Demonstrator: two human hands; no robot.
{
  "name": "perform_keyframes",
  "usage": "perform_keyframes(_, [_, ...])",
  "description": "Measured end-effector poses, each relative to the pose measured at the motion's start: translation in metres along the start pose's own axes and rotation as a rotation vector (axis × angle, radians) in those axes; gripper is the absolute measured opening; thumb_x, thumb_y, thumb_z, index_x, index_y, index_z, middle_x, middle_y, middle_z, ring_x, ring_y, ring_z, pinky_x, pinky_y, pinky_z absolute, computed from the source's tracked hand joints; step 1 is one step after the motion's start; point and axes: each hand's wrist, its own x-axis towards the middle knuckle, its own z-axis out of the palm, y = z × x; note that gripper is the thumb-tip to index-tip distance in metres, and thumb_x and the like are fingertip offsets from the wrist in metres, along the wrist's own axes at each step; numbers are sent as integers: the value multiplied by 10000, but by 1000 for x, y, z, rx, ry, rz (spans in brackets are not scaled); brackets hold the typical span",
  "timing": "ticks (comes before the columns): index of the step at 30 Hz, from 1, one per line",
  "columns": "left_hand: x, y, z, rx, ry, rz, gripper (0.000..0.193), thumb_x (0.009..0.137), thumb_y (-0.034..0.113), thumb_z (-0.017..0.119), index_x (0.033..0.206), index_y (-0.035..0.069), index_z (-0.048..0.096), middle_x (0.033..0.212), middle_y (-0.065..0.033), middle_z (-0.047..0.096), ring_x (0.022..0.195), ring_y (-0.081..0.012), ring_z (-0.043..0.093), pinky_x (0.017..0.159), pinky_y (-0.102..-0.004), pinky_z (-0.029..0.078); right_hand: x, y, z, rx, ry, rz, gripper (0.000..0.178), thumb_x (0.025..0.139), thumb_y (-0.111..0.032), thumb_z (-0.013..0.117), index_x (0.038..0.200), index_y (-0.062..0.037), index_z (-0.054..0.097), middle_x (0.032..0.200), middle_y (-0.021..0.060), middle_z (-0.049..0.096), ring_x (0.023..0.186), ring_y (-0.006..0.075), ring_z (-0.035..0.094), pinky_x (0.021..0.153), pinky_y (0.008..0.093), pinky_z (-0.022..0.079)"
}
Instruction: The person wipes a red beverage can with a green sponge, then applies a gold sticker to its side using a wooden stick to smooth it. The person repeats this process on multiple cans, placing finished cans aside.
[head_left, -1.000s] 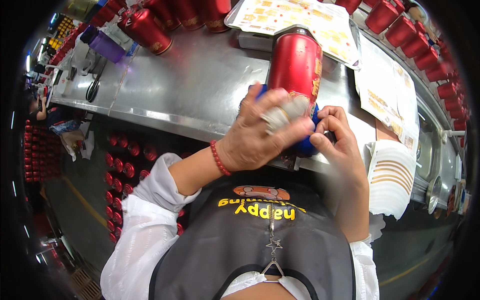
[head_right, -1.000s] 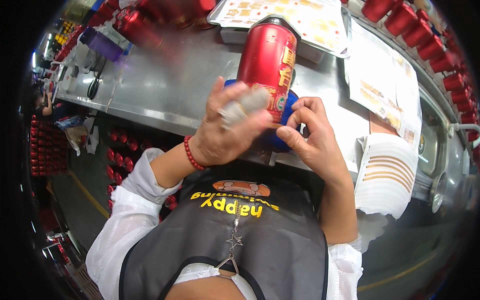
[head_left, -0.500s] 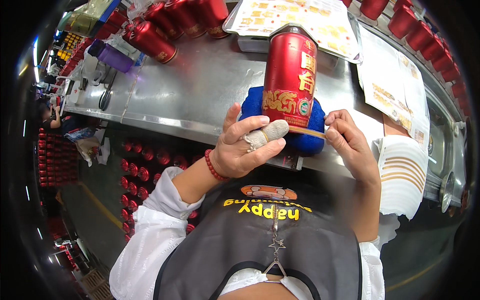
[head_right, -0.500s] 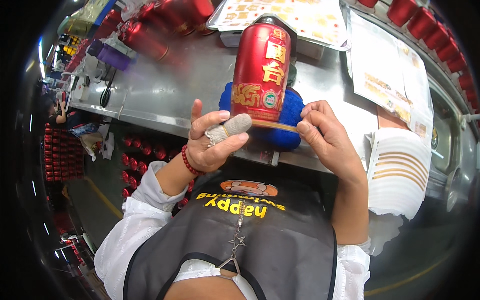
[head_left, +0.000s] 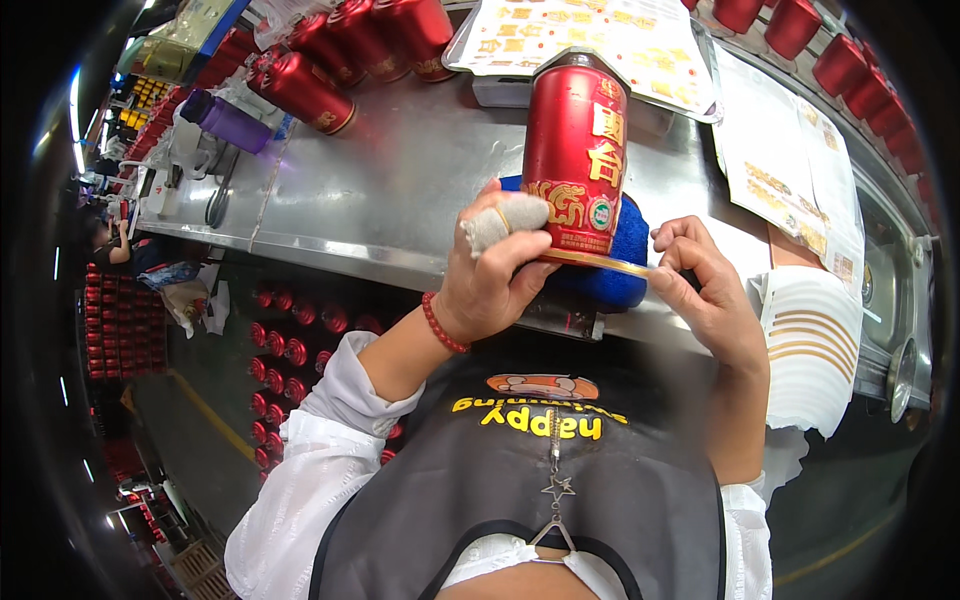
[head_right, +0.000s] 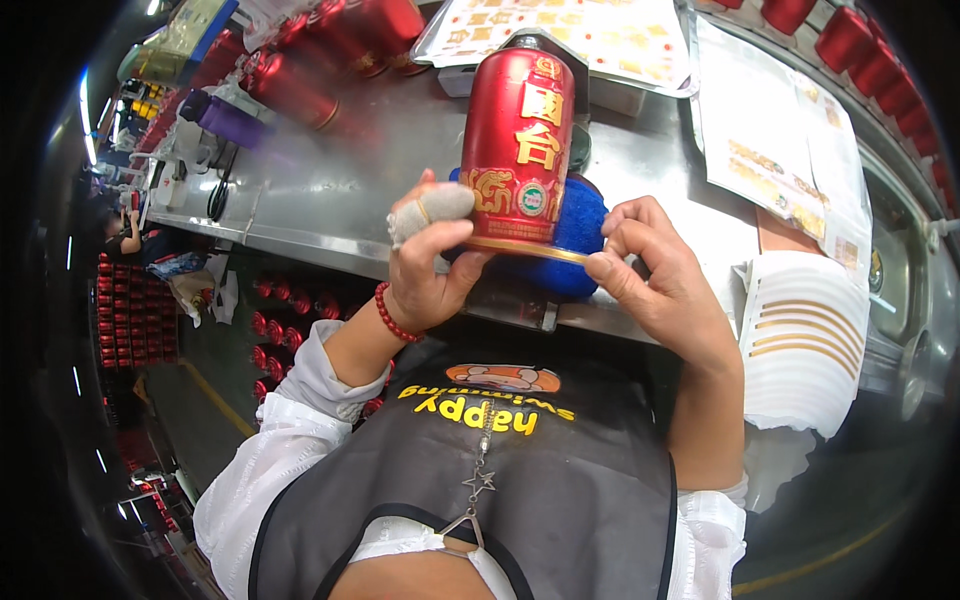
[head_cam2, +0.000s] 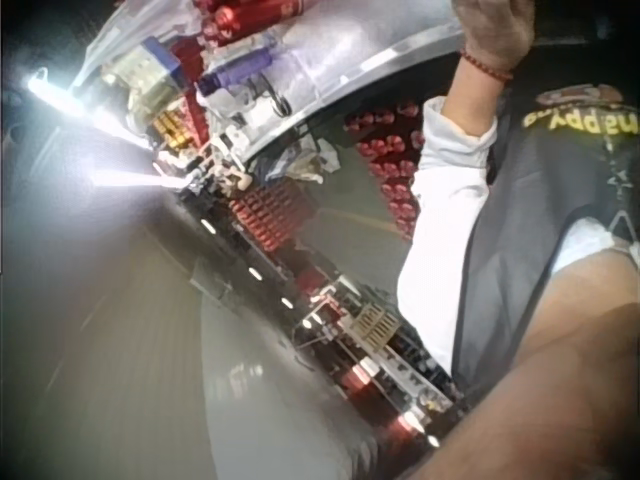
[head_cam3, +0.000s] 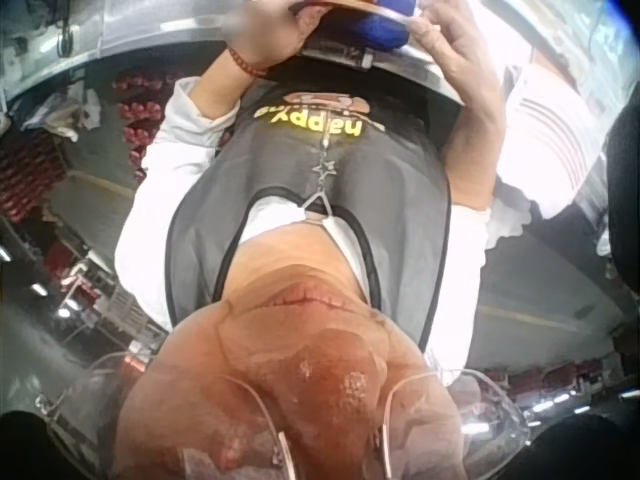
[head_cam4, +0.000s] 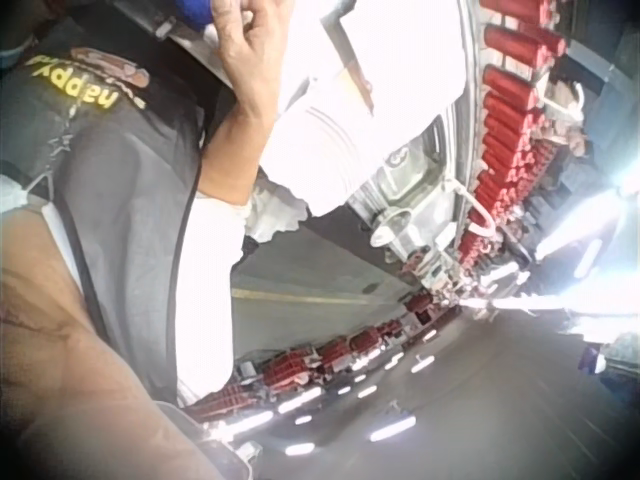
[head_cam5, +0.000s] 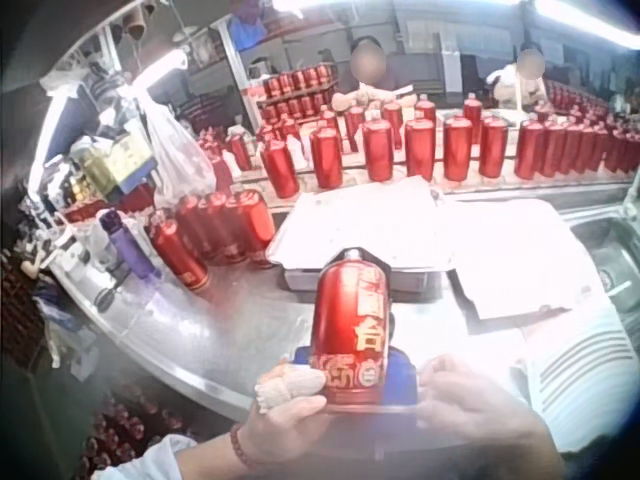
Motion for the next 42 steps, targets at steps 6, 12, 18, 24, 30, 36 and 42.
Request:
perform_keyframes(6, [12, 2, -18, 118, -174, 343, 204, 769, 124, 712, 965, 159, 665, 1116, -59, 688, 1135, -243, 565, 1026, -446, 466, -9, 20, -10, -32, 38, 15, 267, 940, -216, 675, 803, -51, 516, 1090, 78, 459, 1106, 195, 431, 963, 293, 344])
perform_keyframes(12, [35, 9, -11, 155, -273, 519, 122, 821, 130, 664, 937, 157, 637, 1094, -15, 686, 1177, -208, 586, 1139, -480, 393, -7, 24, -7, -24, 47, 37, 280, 938, -220, 682, 801, -49, 509, 1076, 75, 458, 1087, 185, 432, 951, 274, 343])
perform_keyframes(18, [27, 5, 4, 29, -207, 224, 282, 882, 81, 669, 1143, 141, 579, 1154, -78, 653, 1203, -302, 594, 1161, -563, 336, -4, 24, -3, -28, 45, 29, 285, 930, -223, 695, 808, -50, 505, 1066, 72, 456, 1066, 184, 436, 949, 273, 342])
perform_keyframes(24, [0, 3, -10, 40, -76, 100, 307, 832, 9, 715, 1082, 131, 585, 1147, -115, 664, 1183, -303, 583, 1160, -553, 336, 0, 22, -6, -31, 36, 18, 294, 924, -230, 700, 800, -51, 501, 1057, 69, 453, 1053, 186, 433, 950, 280, 340])
perform_keyframes(30, [10, 5, -28, 146, -235, 308, 137, 830, 82, 672, 942, 150, 634, 1084, -59, 701, 1177, -253, 586, 1170, -496, 359, -3, 29, -6, -11, 50, 11, 303, 926, -235, 695, 793, -51, 495, 1053, 68, 448, 1057, 188, 432, 963, 285, 335])
perform_keyframes(36, [35, 9, -22, 95, -325, 405, 82, 803, 119, 658, 881, 142, 650, 1024, -16, 690, 1150, -233, 600, 1134, -470, 419, -4, 28, -4, -14, 70, -14, 295, 923, -218, 698, 791, -40, 503, 1028, 73, 460, 1017, 184, 447, 927, 280, 356])
perform_keyframes(42, [40, 10, -10, 110, -339, 384, 211, 824, 116, 664, 1025, 180, 646, 1048, -10, 676, 1122, -224, 603, 1213, -522, 273, -5, 27, -4, -66, 114, -81, 283, 914, -196, 713, 790, -20, 530, 988, 77, 481, 926, 175, 476, 820, 273, 404])
